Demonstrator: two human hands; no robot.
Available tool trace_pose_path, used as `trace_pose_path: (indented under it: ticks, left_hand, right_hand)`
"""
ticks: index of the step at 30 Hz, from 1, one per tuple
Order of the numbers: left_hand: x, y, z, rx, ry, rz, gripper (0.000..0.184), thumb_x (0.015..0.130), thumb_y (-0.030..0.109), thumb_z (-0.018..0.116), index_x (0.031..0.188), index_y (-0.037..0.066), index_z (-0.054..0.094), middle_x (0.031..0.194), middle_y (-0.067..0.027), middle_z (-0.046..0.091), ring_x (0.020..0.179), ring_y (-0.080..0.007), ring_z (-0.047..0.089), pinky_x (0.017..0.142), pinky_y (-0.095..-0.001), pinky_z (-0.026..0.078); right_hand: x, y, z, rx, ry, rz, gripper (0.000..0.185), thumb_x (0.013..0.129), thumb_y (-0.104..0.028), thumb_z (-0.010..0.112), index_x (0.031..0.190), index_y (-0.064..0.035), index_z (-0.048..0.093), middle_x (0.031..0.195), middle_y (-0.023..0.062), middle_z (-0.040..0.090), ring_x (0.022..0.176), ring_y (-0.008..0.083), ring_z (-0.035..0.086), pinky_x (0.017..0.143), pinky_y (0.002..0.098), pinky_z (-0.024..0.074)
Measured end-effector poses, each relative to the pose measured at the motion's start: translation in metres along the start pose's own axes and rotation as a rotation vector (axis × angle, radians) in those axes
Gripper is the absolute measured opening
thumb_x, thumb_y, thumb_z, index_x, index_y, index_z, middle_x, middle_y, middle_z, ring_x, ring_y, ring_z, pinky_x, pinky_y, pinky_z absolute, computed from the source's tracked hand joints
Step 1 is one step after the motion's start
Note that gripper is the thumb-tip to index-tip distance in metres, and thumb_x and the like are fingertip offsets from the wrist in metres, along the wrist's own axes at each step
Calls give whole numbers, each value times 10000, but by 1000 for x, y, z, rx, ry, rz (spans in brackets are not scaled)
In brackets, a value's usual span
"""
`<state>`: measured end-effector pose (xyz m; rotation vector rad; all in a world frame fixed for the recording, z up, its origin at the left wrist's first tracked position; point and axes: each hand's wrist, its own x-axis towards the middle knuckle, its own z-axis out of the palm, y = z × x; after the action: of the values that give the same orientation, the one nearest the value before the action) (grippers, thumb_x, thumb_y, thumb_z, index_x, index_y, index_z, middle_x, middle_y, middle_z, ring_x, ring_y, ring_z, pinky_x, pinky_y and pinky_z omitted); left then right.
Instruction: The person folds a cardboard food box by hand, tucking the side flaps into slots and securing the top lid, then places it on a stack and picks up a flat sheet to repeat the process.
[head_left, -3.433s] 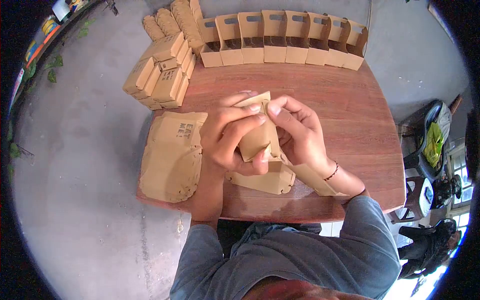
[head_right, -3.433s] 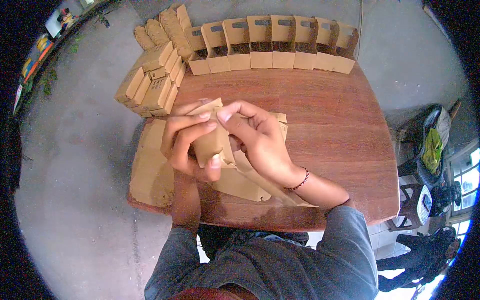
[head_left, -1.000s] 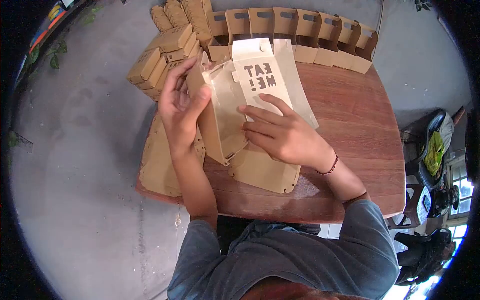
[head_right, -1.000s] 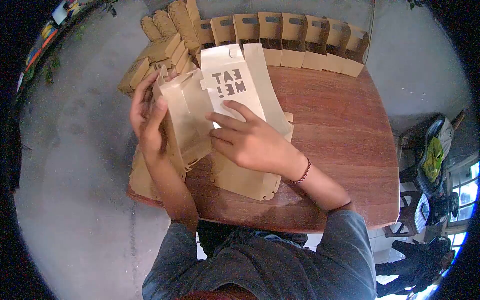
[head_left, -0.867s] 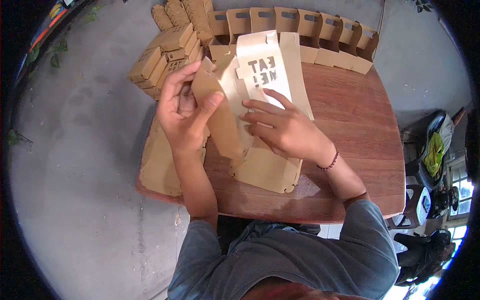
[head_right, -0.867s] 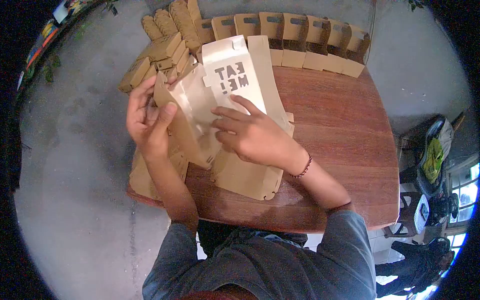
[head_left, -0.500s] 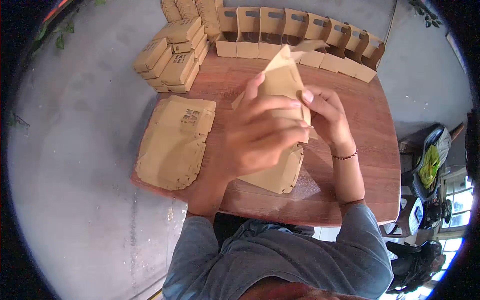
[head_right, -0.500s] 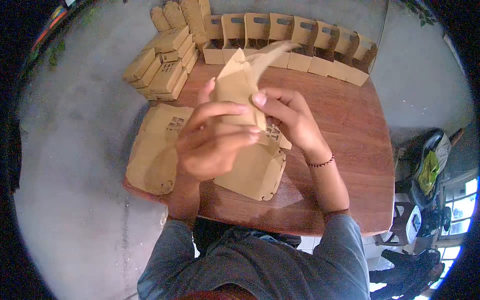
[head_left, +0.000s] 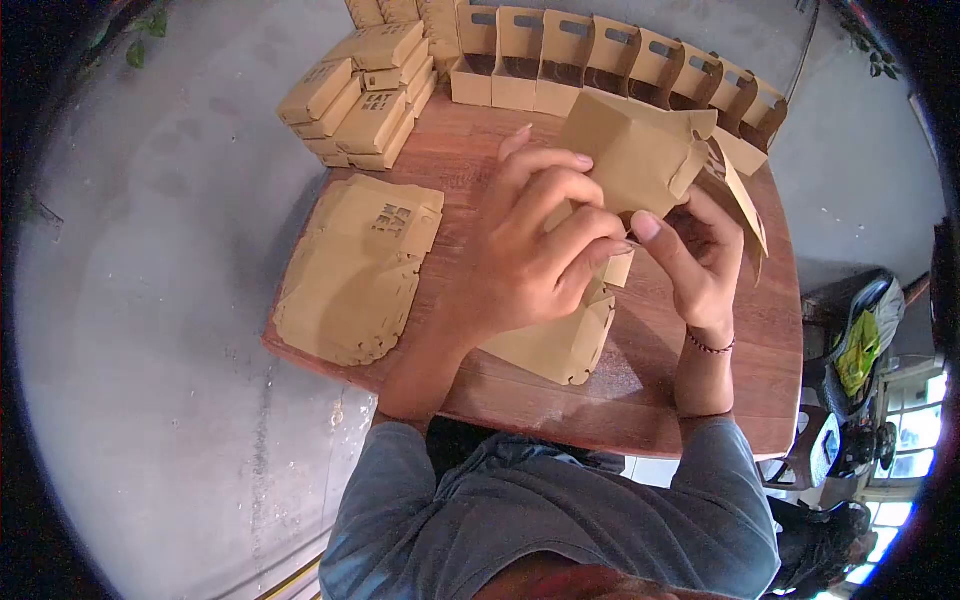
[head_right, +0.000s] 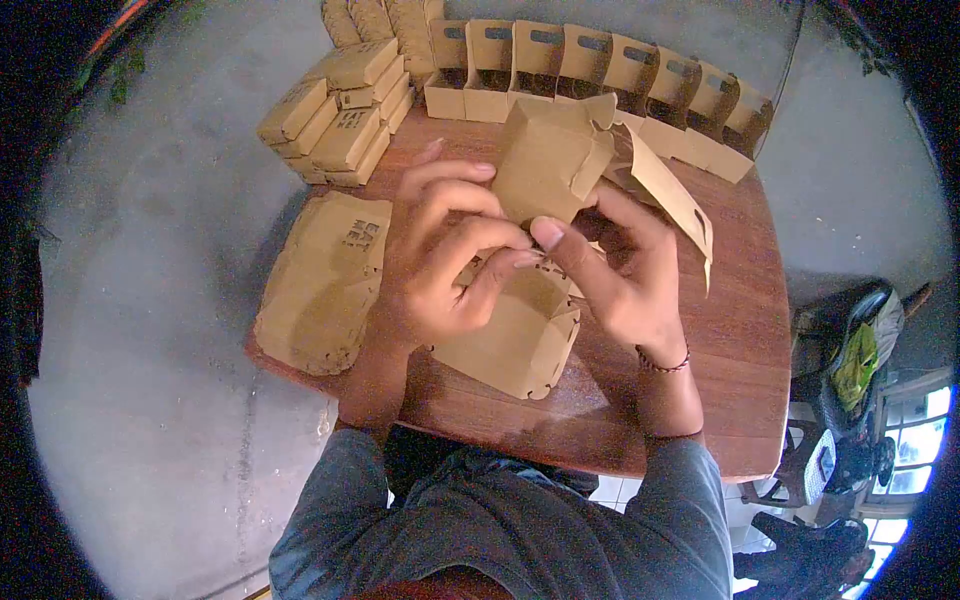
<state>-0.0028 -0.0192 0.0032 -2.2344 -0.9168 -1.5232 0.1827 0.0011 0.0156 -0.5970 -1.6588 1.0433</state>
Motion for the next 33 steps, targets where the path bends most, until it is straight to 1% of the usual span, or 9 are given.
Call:
trace_pose_path:
  ticks: [8,16,17,18,22,26,29,32,33]
  left_hand:
    - [-1,-4,-3,-47,34,-15,153,784,141,738,869,86,623,951,-68,568,1057,-322,568,969,-528,424]
    - [0,-5,-7,-56,34,-64,138,807,120,703,899,89,604,975,-68,558,1105,-329,554,986,-545,415]
    - [0,-7,-6,-50,35,-42,125,836,139,694,884,70,602,946,-85,556,1089,-336,561,952,-498,430]
    - [0,-8,-6,-43,36,-20,138,865,158,686,868,50,600,917,-101,554,1072,-343,568,917,-450,444]
    - [-1,-8,-4,-65,41,-20,140,865,157,685,870,47,600,920,-105,553,1077,-343,564,922,-451,442]
    - [-1,-7,-2,-69,55,-65,120,825,98,693,871,40,598,932,-117,550,1076,-336,561,935,-444,436]
    - [-2,-6,1,-138,92,-131,115,793,51,681,867,33,595,941,-124,549,1073,-327,559,939,-435,433]
    - [-1,-6,0,-212,126,-176,120,772,30,670,865,27,594,947,-128,548,1068,-318,558,936,-428,433]
    - [-1,-6,-1,-237,129,-185,124,766,27,668,866,25,594,947,-130,547,1064,-315,558,934,-427,434]
  right_hand:
    - [3,12,3,181,48,71,111,869,-61,744,908,6,665,862,37,696,785,77,643,698,215,520]
    - [3,14,7,332,-12,87,121,900,-3,671,1006,33,625,920,96,721,870,84,654,740,215,517]
    - [3,13,8,332,-10,86,121,900,-3,671,1006,33,625,920,96,721,870,84,654,740,215,517]
    - [4,12,9,324,-11,116,112,909,-15,665,1001,34,624,894,76,713,834,69,636,716,207,503]
    - [6,15,7,267,-48,190,91,932,-48,646,985,23,623,805,-2,665,707,27,551,647,181,441]
    - [5,13,11,192,-44,208,72,941,-52,632,981,4,612,812,-23,628,710,16,511,646,181,417]
    - [-1,18,19,283,5,102,74,942,-64,627,977,-7,595,869,1,628,776,36,532,676,213,440]
    - [-3,23,19,-32,5,-212,101,916,-64,640,955,0,573,867,90,625,780,161,596,695,291,471]
    - [-3,25,19,-32,7,-212,101,916,-64,640,955,0,573,867,90,625,780,161,596,695,291,471]
